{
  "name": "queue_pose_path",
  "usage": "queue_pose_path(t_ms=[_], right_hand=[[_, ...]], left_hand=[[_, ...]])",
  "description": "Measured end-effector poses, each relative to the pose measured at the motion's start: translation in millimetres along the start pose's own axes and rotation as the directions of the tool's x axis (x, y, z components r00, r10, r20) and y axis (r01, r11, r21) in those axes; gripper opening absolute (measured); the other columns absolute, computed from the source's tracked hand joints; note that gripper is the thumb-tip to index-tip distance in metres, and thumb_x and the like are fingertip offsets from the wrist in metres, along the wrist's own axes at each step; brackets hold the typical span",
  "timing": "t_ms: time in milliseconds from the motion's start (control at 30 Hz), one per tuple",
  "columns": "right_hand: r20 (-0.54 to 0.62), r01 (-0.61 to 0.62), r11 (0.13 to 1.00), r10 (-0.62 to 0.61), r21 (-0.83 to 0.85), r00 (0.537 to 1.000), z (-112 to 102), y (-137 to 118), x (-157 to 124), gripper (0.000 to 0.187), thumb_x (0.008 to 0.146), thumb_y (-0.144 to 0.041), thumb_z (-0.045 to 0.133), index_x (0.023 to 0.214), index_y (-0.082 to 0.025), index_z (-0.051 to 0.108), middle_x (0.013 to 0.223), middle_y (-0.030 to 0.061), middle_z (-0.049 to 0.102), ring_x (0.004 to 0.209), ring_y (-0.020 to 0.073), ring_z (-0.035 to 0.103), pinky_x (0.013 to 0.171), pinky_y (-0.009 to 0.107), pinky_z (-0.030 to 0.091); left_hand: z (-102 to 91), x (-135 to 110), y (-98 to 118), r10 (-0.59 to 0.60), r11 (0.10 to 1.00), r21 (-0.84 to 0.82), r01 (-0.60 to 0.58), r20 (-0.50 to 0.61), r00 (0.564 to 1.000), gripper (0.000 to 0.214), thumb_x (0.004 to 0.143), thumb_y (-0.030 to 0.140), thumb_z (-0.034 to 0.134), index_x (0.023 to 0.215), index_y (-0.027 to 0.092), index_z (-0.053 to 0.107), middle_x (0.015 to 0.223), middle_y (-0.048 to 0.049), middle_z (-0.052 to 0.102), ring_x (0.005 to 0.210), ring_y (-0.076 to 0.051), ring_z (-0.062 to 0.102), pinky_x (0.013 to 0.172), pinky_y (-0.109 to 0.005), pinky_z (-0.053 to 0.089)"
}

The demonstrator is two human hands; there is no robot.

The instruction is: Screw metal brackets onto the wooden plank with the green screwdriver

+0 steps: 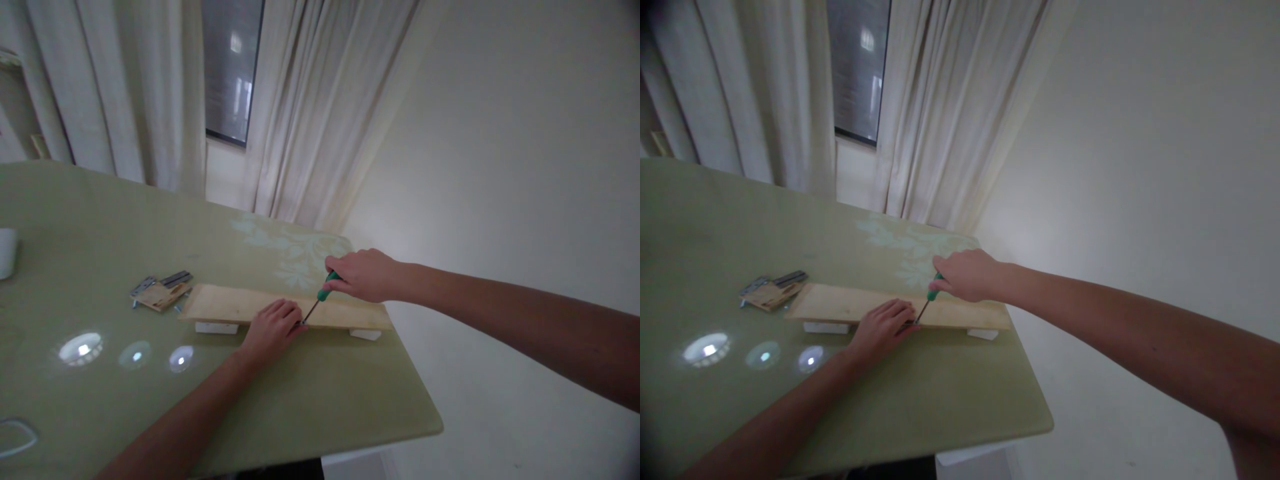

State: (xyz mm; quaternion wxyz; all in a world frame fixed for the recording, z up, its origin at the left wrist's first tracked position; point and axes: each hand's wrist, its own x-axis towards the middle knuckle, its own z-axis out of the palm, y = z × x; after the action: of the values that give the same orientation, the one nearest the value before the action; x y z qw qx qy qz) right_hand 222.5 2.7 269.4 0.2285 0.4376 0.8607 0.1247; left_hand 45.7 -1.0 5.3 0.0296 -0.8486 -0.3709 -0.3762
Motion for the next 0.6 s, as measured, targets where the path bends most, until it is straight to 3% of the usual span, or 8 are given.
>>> queue_pose_path(t_ms=[67, 167, 233, 300, 367, 500, 600], right_hand=[[0.001, 0.077, 0.997, -0.077, 0.028, 0.997, -1, 4, -2, 0.042, 0.102, -0.056, 0.056, 0.127, -0.023, 0.058, 0.118, 0.0120, 0.076, 0.095, 0.0278, 0.073, 0.064, 0.030, 0.038], [0.004, 0.137, 0.991, -0.137, 0.006, 0.991, -2, 6, -2, 0.032, 0.100, -0.047, 0.064, 0.122, -0.024, 0.061, 0.124, 0.0104, 0.075, 0.097, 0.0263, 0.073, 0.065, 0.029, 0.039], [0.024, 0.080, 0.997, -0.079, -0.008, 0.997, -1, 1, 1, 0.037, 0.102, -0.055, 0.057, 0.113, -0.022, 0.067, 0.114, 0.0129, 0.077, 0.096, 0.0294, 0.074, 0.066, 0.031, 0.041], [0.062, -0.032, 0.999, 0.033, -0.008, 0.998, -1, -5, 4, 0.054, 0.105, -0.063, 0.041, 0.104, -0.019, 0.072, 0.104, 0.0167, 0.079, 0.096, 0.0326, 0.075, 0.068, 0.034, 0.045], [0.092, -0.119, 0.993, 0.120, -0.008, 0.989, -2, -10, 6, 0.062, 0.106, -0.065, 0.033, 0.106, -0.017, 0.073, 0.102, 0.0195, 0.079, 0.098, 0.0344, 0.075, 0.071, 0.036, 0.048], [0.101, -0.055, 0.998, 0.057, -0.022, 0.993, -12, -8, 3, 0.060, 0.094, -0.063, 0.064, 0.135, -0.018, 0.058, 0.113, 0.0184, 0.078, 0.103, 0.0360, 0.074, 0.072, 0.036, 0.049], [0.073, 0.059, 0.998, -0.057, -0.022, 0.996, -17, -3, 2, 0.045, 0.096, -0.050, 0.069, 0.130, -0.023, 0.058, 0.119, 0.0132, 0.077, 0.103, 0.0309, 0.075, 0.070, 0.032, 0.046]], left_hand=[[-0.3, 0, 1, -0.003, 1.000, -0.006, 0.003, 0.005, 1.000, 0.015, 0.095, 0.034, 0.074, 0.098, 0.022, 0.066, 0.106, -0.0055, 0.074, 0.099, -0.024, 0.068, 0.084, -0.036, 0.054], [-0.5, 1, 1, -0.009, 1.000, -0.020, 0.009, 0.012, 1.000, 0.015, 0.095, 0.033, 0.075, 0.098, 0.021, 0.066, 0.105, -0.0058, 0.074, 0.099, -0.025, 0.068, 0.084, -0.037, 0.054], [-0.6, 1, 1, -0.010, 1.000, -0.026, 0.011, 0.011, 1.000, 0.015, 0.095, 0.033, 0.074, 0.098, 0.021, 0.066, 0.105, -0.0059, 0.074, 0.099, -0.025, 0.068, 0.084, -0.036, 0.054], [-0.7, 1, 1, -0.006, 1.000, -0.030, 0.006, 0.009, 1.000, 0.014, 0.096, 0.034, 0.073, 0.098, 0.021, 0.066, 0.105, -0.0060, 0.074, 0.099, -0.024, 0.067, 0.084, -0.036, 0.054], [-0.6, 1, 1, -0.001, 0.999, -0.032, 0.002, 0.006, 1.000, 0.015, 0.097, 0.034, 0.072, 0.099, 0.021, 0.066, 0.105, -0.0061, 0.073, 0.099, -0.024, 0.067, 0.084, -0.036, 0.054], [0.5, 0, 0, 0.001, 1.000, -0.021, -0.001, 0.008, 1.000, 0.016, 0.097, 0.035, 0.072, 0.098, 0.021, 0.066, 0.104, -0.0056, 0.073, 0.098, -0.024, 0.067, 0.083, -0.036, 0.054], [1.7, 0, 0, 0.002, 1.000, -0.021, -0.002, 0.006, 1.000, 0.015, 0.097, 0.035, 0.072, 0.098, 0.021, 0.066, 0.104, -0.0053, 0.073, 0.098, -0.024, 0.067, 0.083, -0.035, 0.053]])
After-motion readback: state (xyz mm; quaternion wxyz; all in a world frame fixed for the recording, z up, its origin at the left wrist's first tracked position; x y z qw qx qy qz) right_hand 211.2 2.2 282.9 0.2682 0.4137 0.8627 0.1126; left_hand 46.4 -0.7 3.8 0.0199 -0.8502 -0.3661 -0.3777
